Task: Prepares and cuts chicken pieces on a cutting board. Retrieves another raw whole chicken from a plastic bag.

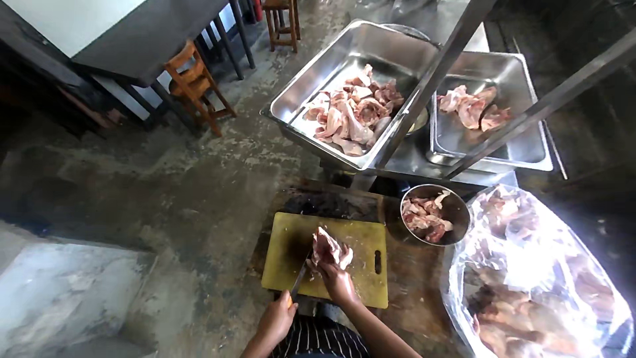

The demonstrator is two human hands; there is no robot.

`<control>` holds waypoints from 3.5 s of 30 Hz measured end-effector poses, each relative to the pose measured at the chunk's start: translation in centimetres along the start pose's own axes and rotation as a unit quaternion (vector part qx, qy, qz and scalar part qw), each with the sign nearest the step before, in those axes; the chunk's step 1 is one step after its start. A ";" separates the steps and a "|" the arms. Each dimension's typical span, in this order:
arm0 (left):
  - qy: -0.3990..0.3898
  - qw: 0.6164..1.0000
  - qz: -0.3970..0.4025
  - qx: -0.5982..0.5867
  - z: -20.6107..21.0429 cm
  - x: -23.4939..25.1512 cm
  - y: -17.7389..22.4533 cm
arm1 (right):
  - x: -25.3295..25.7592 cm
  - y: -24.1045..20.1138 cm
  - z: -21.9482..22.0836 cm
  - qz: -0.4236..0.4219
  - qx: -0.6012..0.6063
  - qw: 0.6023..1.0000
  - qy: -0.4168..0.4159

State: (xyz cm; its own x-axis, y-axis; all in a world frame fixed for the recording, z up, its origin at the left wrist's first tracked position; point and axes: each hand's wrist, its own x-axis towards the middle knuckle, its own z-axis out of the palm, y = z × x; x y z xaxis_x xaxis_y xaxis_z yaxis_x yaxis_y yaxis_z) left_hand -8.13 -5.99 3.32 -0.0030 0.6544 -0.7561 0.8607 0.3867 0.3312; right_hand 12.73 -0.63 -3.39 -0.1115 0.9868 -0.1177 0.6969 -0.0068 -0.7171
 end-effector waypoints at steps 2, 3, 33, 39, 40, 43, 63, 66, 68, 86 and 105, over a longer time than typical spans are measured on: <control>-0.002 1.000 0.004 -0.003 0.0 0.3 -0.2 | -0.9 0.2 -0.1 -0.017 -0.012 1.000 0.006; -0.005 1.000 0.006 -0.005 -0.1 0.5 -0.3 | -1.2 0.3 -0.4 -0.018 -0.022 1.000 -0.001; 0.065 0.988 0.118 0.076 3.1 4.7 7.0 | -0.2 3.2 -6.2 0.197 0.133 0.959 -0.152; 0.228 0.947 0.225 0.036 1.5 1.1 8.9 | -0.2 3.3 -6.5 0.193 0.151 0.957 -0.155; 0.285 0.922 0.261 0.015 1.1 0.1 9.8 | -0.3 3.3 -6.5 0.190 0.154 0.957 -0.154; 0.412 0.843 0.344 -0.036 0.9 -0.8 11.5 | -0.3 3.2 -6.6 0.191 0.151 0.958 -0.151; 0.260 0.938 0.227 -0.003 -1.3 -0.7 12.8 | -0.5 5.5 -5.1 0.210 0.232 0.939 -0.145; 0.382 0.867 0.317 -0.040 0.6 0.3 12.1 | -0.3 6.0 -5.1 0.207 0.233 0.939 -0.142; 0.214 0.958 0.188 0.026 2.7 2.5 9.9 | -0.7 6.0 -4.8 0.208 0.238 0.938 -0.144; 0.029 0.991 -0.005 0.129 2.2 3.3 11.1 | -2.0 2.9 -4.9 0.222 0.062 0.958 -0.172; -0.015 0.988 -0.057 0.145 3.3 -1.3 0.3 | -2.0 7.0 -11.1 0.230 0.088 0.968 -0.053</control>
State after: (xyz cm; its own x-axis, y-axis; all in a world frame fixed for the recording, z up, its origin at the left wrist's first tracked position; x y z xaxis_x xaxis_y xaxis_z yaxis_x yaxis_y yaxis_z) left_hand -6.17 -8.81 2.56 -0.0959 0.5958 -0.7974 0.9654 0.2507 0.0712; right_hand 25.69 -0.90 -0.60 0.1044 0.8506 -0.5154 0.5601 -0.4786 -0.6763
